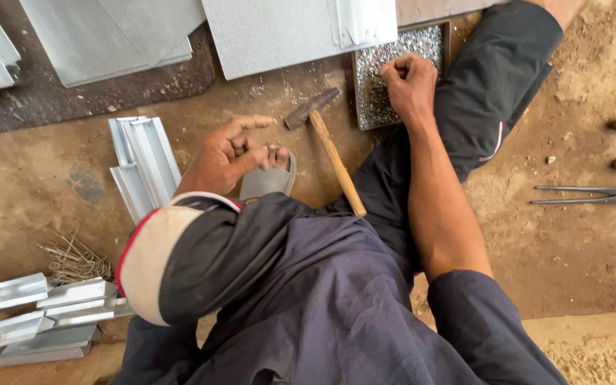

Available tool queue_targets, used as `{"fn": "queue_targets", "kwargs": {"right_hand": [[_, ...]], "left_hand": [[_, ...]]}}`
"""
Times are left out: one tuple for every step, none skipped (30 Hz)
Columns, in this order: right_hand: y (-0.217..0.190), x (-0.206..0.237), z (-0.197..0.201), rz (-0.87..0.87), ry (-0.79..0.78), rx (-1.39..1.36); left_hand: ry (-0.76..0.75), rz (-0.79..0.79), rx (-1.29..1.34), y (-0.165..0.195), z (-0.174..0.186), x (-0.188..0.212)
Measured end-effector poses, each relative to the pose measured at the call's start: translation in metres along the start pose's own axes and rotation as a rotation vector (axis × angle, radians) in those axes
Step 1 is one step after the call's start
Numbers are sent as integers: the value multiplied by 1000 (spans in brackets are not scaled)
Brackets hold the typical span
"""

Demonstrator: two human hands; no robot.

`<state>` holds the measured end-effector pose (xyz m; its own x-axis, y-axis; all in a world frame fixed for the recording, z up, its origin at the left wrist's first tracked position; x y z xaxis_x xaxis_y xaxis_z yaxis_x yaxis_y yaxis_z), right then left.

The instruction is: The person repeatedly places a metal frame onto a metal sheet, aligns it, and uses a hammer to tap the frame into place. The person then removes the frame and repeats the process with another frame.

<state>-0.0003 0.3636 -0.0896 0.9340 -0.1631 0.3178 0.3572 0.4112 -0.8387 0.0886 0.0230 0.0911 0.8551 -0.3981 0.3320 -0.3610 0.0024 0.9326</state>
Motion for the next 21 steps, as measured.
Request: {"fn": "queue_targets", "kwargs": {"right_hand": [[1,0,0,-28,-5,-13],[3,0,-1,-57,-12,-26],[1,0,-1,-6,-11,11],[0,1,-1,44,-13,48],[-2,3,-1,95,-20,81],[-6,6,1,167,-16,111],[-10,11,2,237,-20,133],[-13,16,4,192,-30,112],[-15,23,7,114,-64,34],[-24,34,10,217,-69,42],[-28,45,12,146,-101,-34],[-32,57,15,71,-136,-100],[-38,70,15,45,-163,-99],[-42,81,14,18,-183,-99],[-44,92,8,-5,-207,-110],[-46,103,0,-27,-227,-119],[-47,107,-8,-49,-244,-128],[-48,110,-16,12,-271,28],[-49,111,-25,75,-296,183],[-49,110,-32,144,-320,337],[-47,106,-37,119,-344,316]], "left_hand": [[85,3,-5,-6,9,-5],[172,7,-8,-12,19,-11],[259,-27,-12,-18,31,-17],[348,-58,-16,-24,44,-23],[443,-88,-22,-28,60,-25],[515,-120,14,-33,76,-24],[594,-148,44,-38,93,-19],[677,-172,67,-42,113,-7],[768,-208,52,-46,135,8],[858,-250,37,-49,156,23],[947,-289,24,-54,173,42],[1032,-249,-189,-58,187,64],[1107,-206,-403,-61,200,86],[1167,-157,-619,-64,208,104],[1182,-51,-772,-73,209,117],[1186,56,-922,-82,207,129],[1182,164,-1069,-88,204,140],[1162,204,-1126,-96,196,149],[1141,243,-1182,-105,184,154],[1121,282,-1236,-112,175,157],[1119,310,-1253,-119,167,159]]}}
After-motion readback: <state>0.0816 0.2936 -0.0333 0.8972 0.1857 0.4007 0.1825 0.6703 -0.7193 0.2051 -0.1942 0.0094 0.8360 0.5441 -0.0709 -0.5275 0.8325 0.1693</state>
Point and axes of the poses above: each hand's wrist, its own x-axis away from the middle knuckle, its own z-axis out of the back of the hand, y = z × x, the point moved 3 cm from there along -x, towards the middle knuckle, and after that the axes turned 4 degrees about -z, right-handed, at the moved point
